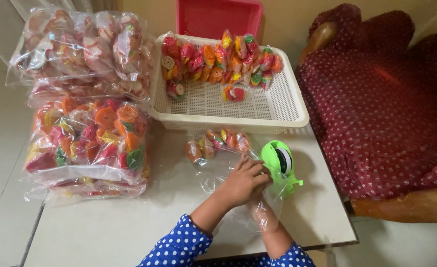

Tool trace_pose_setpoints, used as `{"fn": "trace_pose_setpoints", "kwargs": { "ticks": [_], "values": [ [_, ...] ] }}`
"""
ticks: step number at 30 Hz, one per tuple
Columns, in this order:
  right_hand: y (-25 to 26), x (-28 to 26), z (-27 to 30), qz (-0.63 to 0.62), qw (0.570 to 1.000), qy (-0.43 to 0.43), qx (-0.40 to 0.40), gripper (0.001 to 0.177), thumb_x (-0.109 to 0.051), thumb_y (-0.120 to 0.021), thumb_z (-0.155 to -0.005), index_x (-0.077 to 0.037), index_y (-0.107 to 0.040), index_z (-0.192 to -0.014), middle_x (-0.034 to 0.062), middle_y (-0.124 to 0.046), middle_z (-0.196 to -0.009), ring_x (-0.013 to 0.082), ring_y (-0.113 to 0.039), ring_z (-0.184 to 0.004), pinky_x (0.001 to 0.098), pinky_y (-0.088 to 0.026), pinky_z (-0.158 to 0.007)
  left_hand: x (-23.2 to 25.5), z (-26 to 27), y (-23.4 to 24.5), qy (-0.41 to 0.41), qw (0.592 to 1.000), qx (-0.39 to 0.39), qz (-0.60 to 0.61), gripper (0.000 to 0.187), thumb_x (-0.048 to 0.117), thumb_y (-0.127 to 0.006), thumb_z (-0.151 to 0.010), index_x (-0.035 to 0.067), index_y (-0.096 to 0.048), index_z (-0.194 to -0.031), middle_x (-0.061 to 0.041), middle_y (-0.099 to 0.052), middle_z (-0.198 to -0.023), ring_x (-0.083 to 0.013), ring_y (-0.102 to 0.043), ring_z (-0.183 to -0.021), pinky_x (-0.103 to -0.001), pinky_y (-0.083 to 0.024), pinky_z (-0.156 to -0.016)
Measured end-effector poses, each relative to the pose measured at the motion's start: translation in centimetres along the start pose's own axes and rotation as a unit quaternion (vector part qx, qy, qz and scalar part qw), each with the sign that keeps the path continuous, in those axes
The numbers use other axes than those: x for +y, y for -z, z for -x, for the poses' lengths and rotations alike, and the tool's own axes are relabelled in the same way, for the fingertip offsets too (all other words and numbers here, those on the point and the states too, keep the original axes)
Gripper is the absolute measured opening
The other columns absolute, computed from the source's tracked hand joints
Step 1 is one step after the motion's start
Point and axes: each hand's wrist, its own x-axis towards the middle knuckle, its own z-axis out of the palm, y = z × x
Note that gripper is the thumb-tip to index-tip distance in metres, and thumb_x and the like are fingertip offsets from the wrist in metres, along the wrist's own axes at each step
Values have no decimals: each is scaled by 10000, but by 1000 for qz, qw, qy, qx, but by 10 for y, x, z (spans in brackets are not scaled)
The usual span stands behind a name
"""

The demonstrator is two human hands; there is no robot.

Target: Packaging small colorful packets into clear plastic bags and sealing them with a tape dispenser.

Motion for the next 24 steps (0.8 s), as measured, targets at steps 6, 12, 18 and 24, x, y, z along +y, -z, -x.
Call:
{"fn": "trace_pose_setpoints", "kwargs": {
  "ticks": [6,12,18,24],
  "values": [
    [-18,-17,-2,126,992,23,1,638,-18,-447,-975,-8,-214,-1569,268,-335,-1521,396,-366,-1400,508,-198,-1228,4,3,11,-12,1000,-15,4,93,290,-648,-940,242,-636,-1019,53,-616,-1156,-217,-563,-1300,-566,-400,-1138],
    [-43,-74,2,247,968,48,2,719,53,-478,-940,17,-171,-1590,318,-295,-1560,446,-342,-1424,549,-162,-1242,1,6,31,24,997,10,71,451,378,-579,-901,220,-607,-1322,-43,-606,-1287,-308,-571,-1284,-591,-403,-1122],
    [-52,-97,4,366,928,71,4,806,124,-509,-905,42,-128,-1610,368,-254,-1600,496,-316,-1449,590,-126,-1256,-50,44,31,323,902,247,-147,433,317,-623,-841,387,-642,-1268,78,-468,-1430,-251,-347,-1440,-488,-305,-1120],
    [-63,-92,20,363,931,5,45,962,71,-595,-863,-134,-88,-1654,249,-281,-1632,482,-404,-1404,584,-274,-1224,-107,64,7,388,857,338,23,387,276,-535,-1042,100,-533,-1387,-187,-451,-1344,-420,-452,-1367,-559,-351,-1175]
  ]
}}
